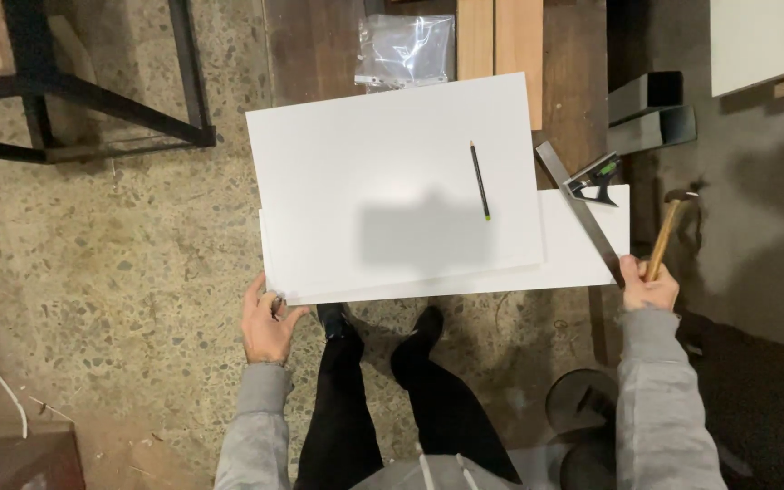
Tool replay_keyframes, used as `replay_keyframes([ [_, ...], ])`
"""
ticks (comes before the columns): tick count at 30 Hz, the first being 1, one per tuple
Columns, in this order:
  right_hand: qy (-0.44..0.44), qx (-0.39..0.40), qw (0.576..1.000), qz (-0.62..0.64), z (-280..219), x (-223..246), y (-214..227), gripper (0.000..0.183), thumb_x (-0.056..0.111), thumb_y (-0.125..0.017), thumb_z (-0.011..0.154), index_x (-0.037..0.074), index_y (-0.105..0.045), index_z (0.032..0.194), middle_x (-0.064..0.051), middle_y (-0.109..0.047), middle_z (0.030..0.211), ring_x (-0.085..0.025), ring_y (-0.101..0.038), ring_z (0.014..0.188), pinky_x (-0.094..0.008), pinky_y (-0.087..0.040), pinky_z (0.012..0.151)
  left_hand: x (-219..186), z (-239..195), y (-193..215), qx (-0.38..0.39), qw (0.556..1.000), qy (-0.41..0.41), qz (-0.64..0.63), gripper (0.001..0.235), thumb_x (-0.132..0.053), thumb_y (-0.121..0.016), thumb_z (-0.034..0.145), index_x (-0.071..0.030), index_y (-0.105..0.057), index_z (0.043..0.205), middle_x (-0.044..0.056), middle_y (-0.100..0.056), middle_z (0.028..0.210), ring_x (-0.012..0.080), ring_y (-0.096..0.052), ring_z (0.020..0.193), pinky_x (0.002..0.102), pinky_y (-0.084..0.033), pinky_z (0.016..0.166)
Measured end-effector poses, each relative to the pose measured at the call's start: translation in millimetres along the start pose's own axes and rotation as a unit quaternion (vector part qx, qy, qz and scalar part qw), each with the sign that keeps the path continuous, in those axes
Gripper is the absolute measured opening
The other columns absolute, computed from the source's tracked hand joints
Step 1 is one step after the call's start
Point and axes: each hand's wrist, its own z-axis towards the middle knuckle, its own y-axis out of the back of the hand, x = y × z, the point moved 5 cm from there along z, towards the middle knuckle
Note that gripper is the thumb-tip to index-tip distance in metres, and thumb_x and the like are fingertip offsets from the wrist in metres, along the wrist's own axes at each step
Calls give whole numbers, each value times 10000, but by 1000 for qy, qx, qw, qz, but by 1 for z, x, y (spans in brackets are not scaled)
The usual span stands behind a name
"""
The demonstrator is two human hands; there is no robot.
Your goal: The recorder measures, marks, and drills holes into white wooden boards in a workshop.
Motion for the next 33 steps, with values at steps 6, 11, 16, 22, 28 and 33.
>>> replay_keyframes([
  [6,-7,15,999,50,14,-11,-7,334,160,-842,977,81,-537,867,-28,-690,992,-86,-604,894,-240,-507,822,15,-3,-12,-39,999,11,18,399,-125,-931,667,37,-596,810,154,-573,1476,226,-638,773,381,-537,635],
  [11,23,11,995,94,10,-16,-10,334,100,-852,971,70,-528,900,-49,-693,1036,-109,-632,957,-264,-529,918,12,-6,-8,-69,997,7,21,474,-115,-933,671,43,-486,695,178,-588,1495,265,-619,722,381,-523,632],
  [16,-13,-20,999,-21,6,-8,-7,302,72,-844,988,48,-554,906,-68,-684,1000,-124,-605,914,-294,-515,872,16,-6,-10,-76,997,10,9,516,-119,-923,652,23,-428,685,167,-581,1502,248,-574,653,377,-503,588],
  [22,-19,-39,999,23,14,-34,-10,254,32,-822,965,35,-569,940,-60,-685,1000,-125,-617,907,-280,-520,873,28,1,-13,-58,998,34,5,513,-102,-902,714,-24,-400,646,165,-577,1510,246,-441,512,379,-473,475],
  [28,5,-43,998,39,7,-34,-12,245,-14,-777,946,41,-540,921,-49,-702,1004,-128,-662,933,-282,-548,905,23,16,-5,-74,997,-30,-15,546,-51,-913,651,-26,-367,652,252,-579,1437,165,-609,680,388,-472,518],
  [33,-30,-60,998,-8,7,-40,-7,260,-6,-789,945,37,-540,881,-47,-693,937,-135,-654,876,-295,-548,847,12,30,2,-63,997,-37,-12,544,-57,-933,641,-27,-390,654,262,-628,1392,204,-635,743,382,-479,540],
])
